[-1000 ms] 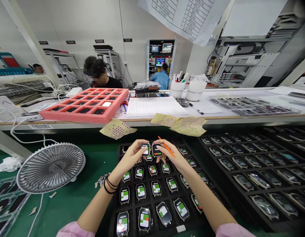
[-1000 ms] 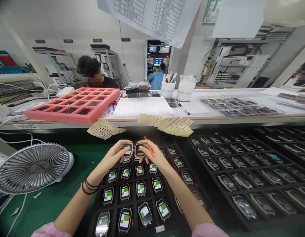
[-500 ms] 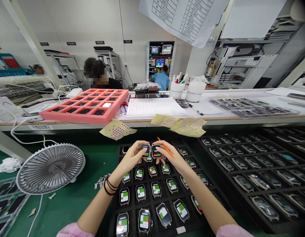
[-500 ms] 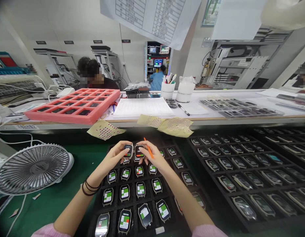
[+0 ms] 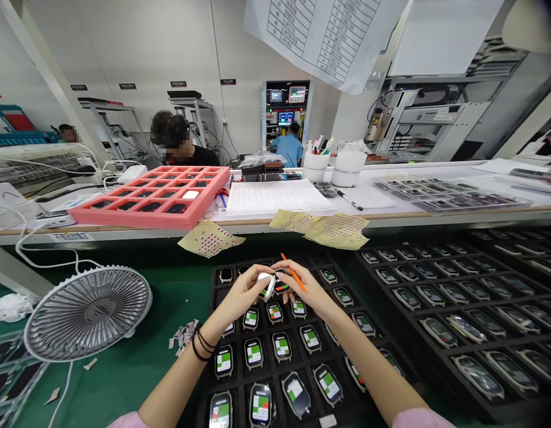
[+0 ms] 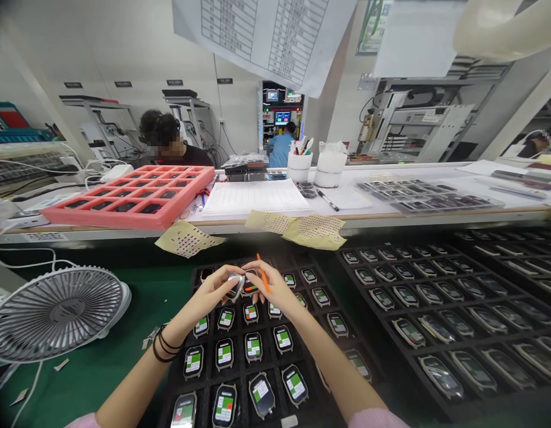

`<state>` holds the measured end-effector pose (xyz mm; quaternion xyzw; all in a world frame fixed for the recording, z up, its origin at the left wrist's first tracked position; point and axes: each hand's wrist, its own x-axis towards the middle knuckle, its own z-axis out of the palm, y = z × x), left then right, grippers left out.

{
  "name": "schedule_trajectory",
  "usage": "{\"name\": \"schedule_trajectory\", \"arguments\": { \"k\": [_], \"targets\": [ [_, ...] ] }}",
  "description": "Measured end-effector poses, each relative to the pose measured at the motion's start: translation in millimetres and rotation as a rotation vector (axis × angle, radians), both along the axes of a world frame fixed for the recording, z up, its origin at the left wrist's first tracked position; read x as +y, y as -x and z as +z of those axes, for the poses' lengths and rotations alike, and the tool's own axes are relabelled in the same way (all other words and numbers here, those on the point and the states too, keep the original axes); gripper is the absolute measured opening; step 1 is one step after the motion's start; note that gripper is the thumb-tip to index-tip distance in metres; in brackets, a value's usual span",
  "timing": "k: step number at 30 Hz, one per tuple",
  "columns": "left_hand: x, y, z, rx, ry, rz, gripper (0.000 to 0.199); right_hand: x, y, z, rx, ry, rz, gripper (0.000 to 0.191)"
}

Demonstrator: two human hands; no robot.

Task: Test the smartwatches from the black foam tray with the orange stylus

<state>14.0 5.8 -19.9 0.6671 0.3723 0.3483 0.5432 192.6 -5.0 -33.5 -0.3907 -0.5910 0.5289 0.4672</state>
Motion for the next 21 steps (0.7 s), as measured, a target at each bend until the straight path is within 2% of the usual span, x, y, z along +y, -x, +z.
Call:
{"name": "schedule_trajectory", "arguments": {
  "k": [4, 11, 17, 21],
  "targets": [
    [0, 0, -1.7, 0.020, -0.016, -0.010, 0.038, 1, 0, 0.4, 0.004, 0.009, -0.013, 0.025],
    [-1, 0, 4.4, -0.057, 0.088, 0.048, 0.041, -2, -1, 5.5, 0.108, 0.017, -0.028, 0.023],
    [5, 1, -3.6, -0.099, 0.083, 0.066, 0.041, 0, -3, 2.5, 0.100, -0.003, -0.087, 0.021],
    [9, 3, -7.5, -0.153, 0.049, 0.057, 0.043, 2, -6, 1.8, 0.114, -0.001, -0.049, 0.023]
  ]
}}
